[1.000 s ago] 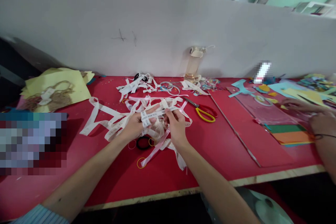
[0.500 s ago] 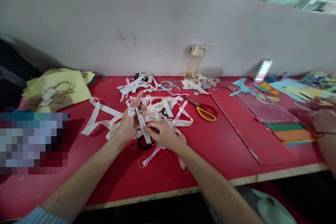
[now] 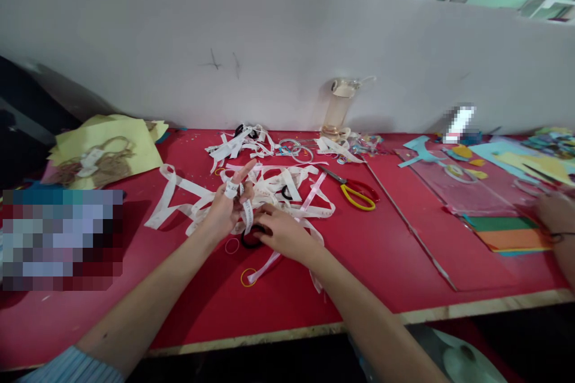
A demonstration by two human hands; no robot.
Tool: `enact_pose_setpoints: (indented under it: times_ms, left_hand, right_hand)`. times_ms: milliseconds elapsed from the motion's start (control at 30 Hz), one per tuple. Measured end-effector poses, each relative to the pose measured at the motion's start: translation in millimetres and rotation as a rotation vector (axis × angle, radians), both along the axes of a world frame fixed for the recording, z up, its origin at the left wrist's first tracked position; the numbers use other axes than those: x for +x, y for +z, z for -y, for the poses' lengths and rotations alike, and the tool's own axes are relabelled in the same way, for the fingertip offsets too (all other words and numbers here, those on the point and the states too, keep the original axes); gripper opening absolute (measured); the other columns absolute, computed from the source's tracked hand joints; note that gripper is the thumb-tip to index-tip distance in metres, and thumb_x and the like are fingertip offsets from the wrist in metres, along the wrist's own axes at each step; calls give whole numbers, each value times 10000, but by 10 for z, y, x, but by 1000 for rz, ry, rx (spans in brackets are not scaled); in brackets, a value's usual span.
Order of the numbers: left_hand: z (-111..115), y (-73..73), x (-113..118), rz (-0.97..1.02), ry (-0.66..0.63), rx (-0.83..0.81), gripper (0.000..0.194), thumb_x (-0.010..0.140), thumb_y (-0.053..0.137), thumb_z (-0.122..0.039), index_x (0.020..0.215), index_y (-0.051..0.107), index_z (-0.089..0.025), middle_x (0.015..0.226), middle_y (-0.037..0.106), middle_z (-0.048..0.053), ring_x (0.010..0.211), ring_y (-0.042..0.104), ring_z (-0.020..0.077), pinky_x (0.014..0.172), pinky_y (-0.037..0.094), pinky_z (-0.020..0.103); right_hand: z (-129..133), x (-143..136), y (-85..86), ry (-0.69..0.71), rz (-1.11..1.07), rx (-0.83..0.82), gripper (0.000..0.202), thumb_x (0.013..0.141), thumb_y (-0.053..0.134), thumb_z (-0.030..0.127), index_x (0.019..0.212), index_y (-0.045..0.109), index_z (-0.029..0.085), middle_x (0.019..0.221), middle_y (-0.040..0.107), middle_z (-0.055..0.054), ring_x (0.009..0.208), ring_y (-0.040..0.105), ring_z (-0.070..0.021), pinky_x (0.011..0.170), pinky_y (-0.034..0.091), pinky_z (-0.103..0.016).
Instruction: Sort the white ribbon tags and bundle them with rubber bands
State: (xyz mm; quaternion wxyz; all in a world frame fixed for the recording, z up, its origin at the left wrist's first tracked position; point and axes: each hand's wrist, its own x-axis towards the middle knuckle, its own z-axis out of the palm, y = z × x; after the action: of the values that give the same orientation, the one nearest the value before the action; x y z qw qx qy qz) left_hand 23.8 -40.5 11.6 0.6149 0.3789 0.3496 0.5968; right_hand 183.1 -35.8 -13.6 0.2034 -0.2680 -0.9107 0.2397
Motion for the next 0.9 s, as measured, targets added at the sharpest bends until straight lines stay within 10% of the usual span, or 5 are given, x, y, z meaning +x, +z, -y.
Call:
enact_pose_setpoints:
  times_ms: [900]
  left_hand:
    - [15, -15, -15, -136, -77, 116, 492, 845, 524, -533, 1184, 618, -189, 582, 379, -58, 468, 297, 61, 430, 228, 214]
  right_hand:
    - [11, 18, 77, -145, -368, -149, 166, 759, 541, 69, 849, 585, 201, 880, 619, -20, 839, 575, -158, 783, 443, -284]
